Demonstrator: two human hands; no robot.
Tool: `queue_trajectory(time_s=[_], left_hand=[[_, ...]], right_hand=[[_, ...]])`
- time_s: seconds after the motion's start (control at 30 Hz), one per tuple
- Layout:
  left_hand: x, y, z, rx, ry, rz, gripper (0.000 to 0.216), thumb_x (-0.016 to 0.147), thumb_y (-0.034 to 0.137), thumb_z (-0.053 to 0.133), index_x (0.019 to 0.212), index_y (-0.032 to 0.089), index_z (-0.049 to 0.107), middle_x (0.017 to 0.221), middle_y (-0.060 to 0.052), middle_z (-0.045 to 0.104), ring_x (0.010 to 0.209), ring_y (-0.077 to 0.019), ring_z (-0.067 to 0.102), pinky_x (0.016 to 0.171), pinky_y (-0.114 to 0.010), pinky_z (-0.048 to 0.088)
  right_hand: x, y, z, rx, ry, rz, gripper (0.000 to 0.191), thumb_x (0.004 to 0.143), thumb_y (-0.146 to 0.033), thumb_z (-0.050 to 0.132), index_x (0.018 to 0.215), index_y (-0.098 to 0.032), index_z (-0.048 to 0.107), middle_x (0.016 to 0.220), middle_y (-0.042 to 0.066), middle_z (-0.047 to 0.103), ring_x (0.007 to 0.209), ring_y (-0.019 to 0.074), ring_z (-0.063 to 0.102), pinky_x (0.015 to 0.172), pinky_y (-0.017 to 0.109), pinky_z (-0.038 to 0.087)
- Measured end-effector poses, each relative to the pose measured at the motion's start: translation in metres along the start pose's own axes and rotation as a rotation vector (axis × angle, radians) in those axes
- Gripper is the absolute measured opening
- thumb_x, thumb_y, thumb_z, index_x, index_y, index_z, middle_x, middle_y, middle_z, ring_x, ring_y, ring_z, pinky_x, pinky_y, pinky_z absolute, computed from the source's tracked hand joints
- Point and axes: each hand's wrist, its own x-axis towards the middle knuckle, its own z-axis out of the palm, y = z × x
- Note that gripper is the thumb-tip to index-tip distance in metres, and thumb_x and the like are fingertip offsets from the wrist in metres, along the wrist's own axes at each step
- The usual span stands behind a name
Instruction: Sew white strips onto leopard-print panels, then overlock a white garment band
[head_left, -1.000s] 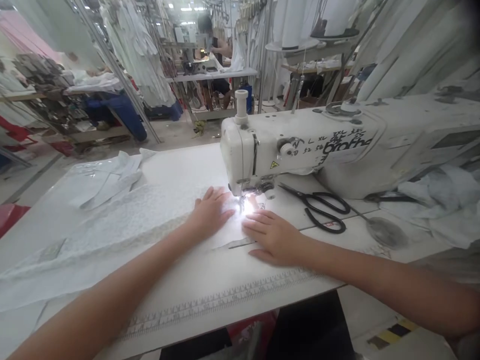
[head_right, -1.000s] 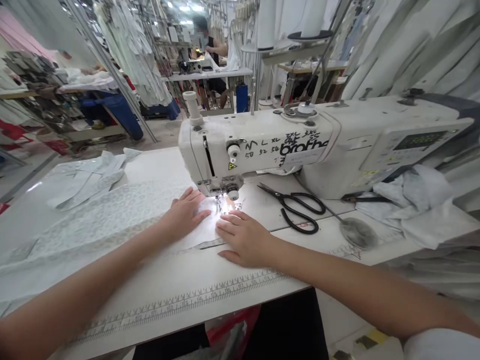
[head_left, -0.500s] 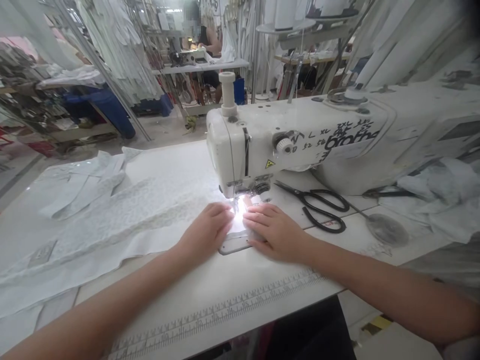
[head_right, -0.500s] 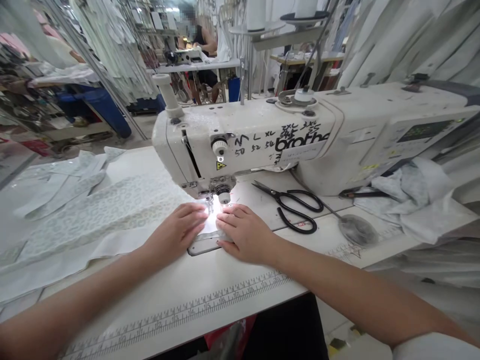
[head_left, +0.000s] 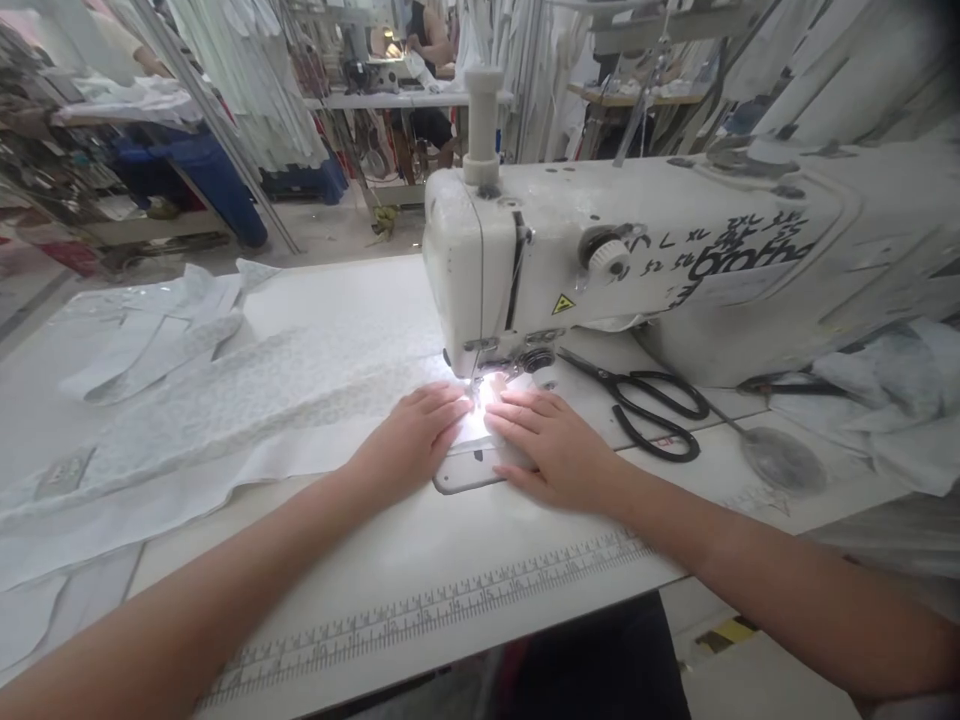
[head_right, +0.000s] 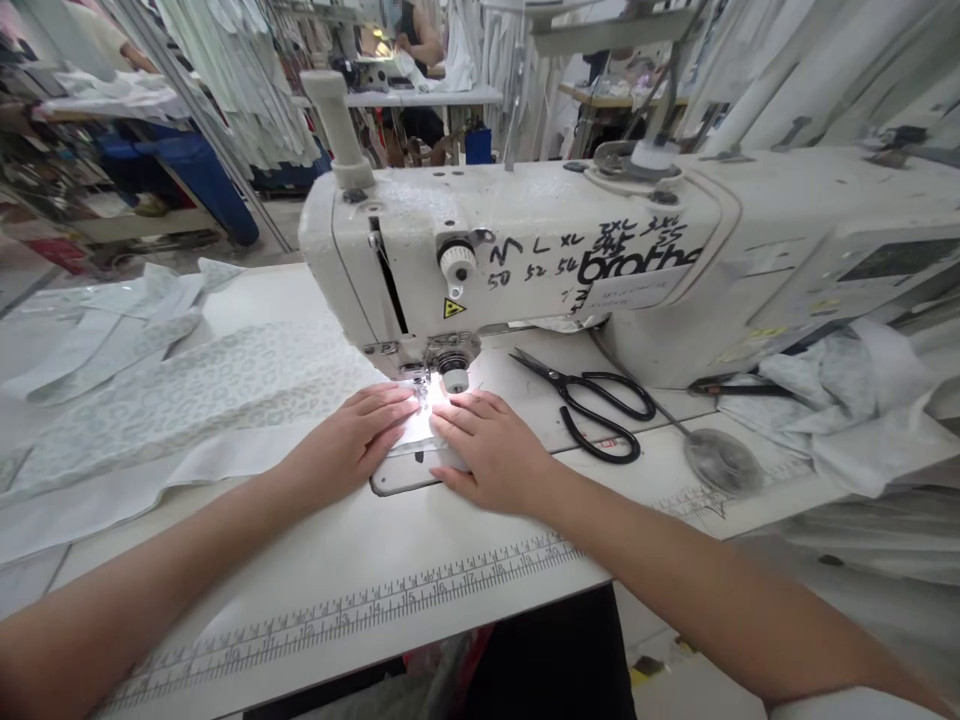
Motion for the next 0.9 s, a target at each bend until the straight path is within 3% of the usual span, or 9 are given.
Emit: queue_trajectory(time_s=[0.27, 0.43, 0.6, 0.77, 0.9], left_hand=[[0.000, -0.002, 0.002, 0.028, 0.012, 0.034, 0.032, 0.092, 0.023, 0.033, 0.115, 0.015, 0.053, 0.123, -0.008, 0.051, 0.120, -0.0201, 0.039, 0.104, -0.040, 0.032], [-0.010, -0.001, -0.002, -0.044, -0.082, 0.128, 0.032, 0.092, 0.023, 0.033, 0.117, 0.020, 0.053, 0.122, -0.006, 0.051, 0.116, -0.0186, 0.041, 0.099, -0.036, 0.038], [-0.012, -0.003, -0.007, -0.092, -0.122, 0.136, 0.032, 0.092, 0.025, 0.035, 0.119, 0.024, 0.051, 0.124, -0.003, 0.051, 0.117, -0.0180, 0.041, 0.100, -0.035, 0.037], [0.001, -0.015, -0.010, -0.059, -0.103, 0.118, 0.033, 0.092, 0.028, 0.033, 0.119, 0.023, 0.052, 0.125, -0.004, 0.050, 0.117, -0.0198, 0.041, 0.100, -0.037, 0.035], [0.008, -0.026, -0.012, -0.049, -0.078, 0.093, 0.033, 0.091, 0.030, 0.033, 0.115, 0.023, 0.054, 0.123, -0.004, 0.052, 0.115, -0.0198, 0.042, 0.099, -0.036, 0.035]], right_hand=[[-0.001, 0.003, 0.001, 0.011, 0.008, -0.009, 0.049, 0.087, -0.040, 0.044, 0.127, -0.011, 0.045, 0.128, 0.011, 0.049, 0.122, 0.0275, 0.035, 0.102, 0.046, 0.030], [-0.008, -0.001, -0.002, 0.036, -0.008, -0.114, 0.045, 0.089, -0.037, 0.043, 0.123, -0.008, 0.049, 0.125, 0.011, 0.052, 0.120, 0.0258, 0.038, 0.101, 0.043, 0.033], [-0.010, -0.004, -0.002, 0.044, 0.000, -0.120, 0.044, 0.088, -0.036, 0.043, 0.123, -0.009, 0.048, 0.123, 0.012, 0.053, 0.117, 0.0268, 0.042, 0.098, 0.045, 0.036], [-0.008, 0.000, -0.006, 0.042, 0.032, -0.067, 0.036, 0.088, -0.029, 0.044, 0.119, -0.012, 0.050, 0.117, 0.011, 0.056, 0.113, 0.0253, 0.045, 0.095, 0.042, 0.040], [-0.024, 0.013, -0.025, -0.044, 0.152, 0.116, 0.022, 0.088, -0.021, 0.040, 0.104, -0.016, 0.054, 0.102, 0.011, 0.059, 0.098, 0.0248, 0.053, 0.086, 0.041, 0.046]])
